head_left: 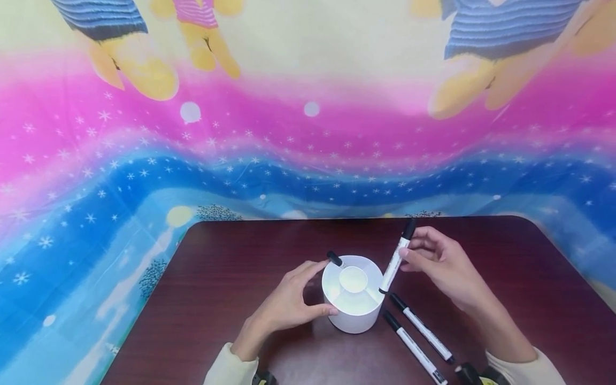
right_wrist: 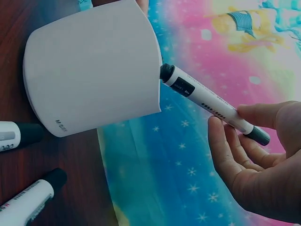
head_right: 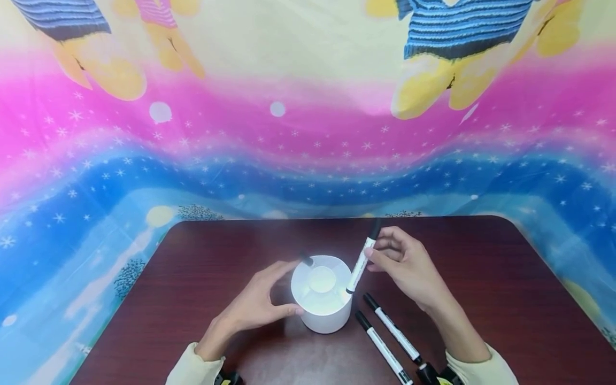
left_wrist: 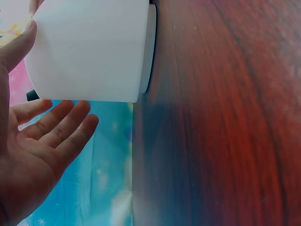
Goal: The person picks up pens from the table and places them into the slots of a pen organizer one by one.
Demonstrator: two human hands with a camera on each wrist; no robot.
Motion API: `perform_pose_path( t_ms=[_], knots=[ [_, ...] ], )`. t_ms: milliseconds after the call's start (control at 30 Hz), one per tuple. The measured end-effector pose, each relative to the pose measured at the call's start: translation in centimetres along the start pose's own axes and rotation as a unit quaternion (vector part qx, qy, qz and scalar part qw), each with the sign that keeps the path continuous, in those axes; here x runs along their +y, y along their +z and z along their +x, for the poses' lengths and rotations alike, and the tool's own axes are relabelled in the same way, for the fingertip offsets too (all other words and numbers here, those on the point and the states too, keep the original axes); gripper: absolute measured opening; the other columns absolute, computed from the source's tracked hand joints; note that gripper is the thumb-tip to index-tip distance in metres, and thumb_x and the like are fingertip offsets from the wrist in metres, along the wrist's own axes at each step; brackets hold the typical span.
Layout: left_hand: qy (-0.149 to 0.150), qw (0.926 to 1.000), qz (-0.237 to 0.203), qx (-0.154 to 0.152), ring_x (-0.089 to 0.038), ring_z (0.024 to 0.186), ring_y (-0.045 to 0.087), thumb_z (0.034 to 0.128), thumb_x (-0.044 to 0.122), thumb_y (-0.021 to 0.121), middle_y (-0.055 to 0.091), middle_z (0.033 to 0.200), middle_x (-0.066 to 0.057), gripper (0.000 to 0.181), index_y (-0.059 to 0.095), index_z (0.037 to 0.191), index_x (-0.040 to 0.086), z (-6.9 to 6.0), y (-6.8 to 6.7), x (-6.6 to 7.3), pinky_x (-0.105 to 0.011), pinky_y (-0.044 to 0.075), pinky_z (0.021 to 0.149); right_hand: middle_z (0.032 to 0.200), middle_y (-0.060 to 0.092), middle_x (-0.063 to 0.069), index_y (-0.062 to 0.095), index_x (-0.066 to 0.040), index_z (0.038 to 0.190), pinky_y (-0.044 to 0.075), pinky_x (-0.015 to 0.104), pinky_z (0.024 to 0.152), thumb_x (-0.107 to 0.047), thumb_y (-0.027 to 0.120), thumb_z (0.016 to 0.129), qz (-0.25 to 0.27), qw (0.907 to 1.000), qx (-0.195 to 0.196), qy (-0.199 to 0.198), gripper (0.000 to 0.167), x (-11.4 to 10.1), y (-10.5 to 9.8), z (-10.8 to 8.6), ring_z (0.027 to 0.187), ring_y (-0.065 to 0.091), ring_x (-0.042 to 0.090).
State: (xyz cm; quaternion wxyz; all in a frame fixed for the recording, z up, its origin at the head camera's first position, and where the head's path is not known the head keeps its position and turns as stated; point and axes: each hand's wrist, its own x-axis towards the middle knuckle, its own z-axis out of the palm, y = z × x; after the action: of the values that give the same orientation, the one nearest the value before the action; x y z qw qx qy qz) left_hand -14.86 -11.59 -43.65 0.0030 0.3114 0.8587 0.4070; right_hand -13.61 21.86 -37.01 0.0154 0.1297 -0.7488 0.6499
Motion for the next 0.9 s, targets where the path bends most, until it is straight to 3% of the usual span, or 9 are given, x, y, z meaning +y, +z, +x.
perform_pose_path(
  t_ms=[400,767,900],
  knots=[
    [-0.009,1.0,-0.002,-0.002,-0.012,0.127,0.064,0.0811,0.047,0.094,0.065,0.141,0.01,0.092,0.051,0.16,0.026,0.1,0.0,0.0,-0.036,0.059,0.106,0.106,0.071,-0.002,0.054,0.01,0.136,0.067,0.031,0.079,-0.007,0.068,0.105,-0.044,0.9988,0.01,0.016,0.038,0.5,1.0,0.2,0.091,0.078,0.01],
    [-0.01,0.9999,-0.006,-0.001,-0.012,0.127,0.064,0.0811,0.046,0.094,0.065,0.141,0.01,0.092,0.051,0.16,0.025,0.1,0.0,0.1,-0.035,0.059,0.106,0.111,0.07,0.021,0.056,0.007,0.138,0.067,0.031,0.077,-0.009,0.07,0.104,-0.078,0.9966,0.016,0.021,0.04,1.1,1.7,0.3,0.09,0.077,0.011],
    [-0.013,0.9999,-0.004,-0.003,-0.012,0.127,0.064,0.0811,0.047,0.094,0.065,0.142,0.01,0.093,0.051,0.16,0.026,0.0,0.1,0.0,-0.035,0.059,0.106,0.111,0.072,0.022,0.058,0.006,0.136,0.067,0.029,0.076,-0.011,0.07,0.105,-0.092,0.9953,0.016,0.024,0.038,1.3,1.9,0.2,0.088,0.077,0.013]
  ],
)
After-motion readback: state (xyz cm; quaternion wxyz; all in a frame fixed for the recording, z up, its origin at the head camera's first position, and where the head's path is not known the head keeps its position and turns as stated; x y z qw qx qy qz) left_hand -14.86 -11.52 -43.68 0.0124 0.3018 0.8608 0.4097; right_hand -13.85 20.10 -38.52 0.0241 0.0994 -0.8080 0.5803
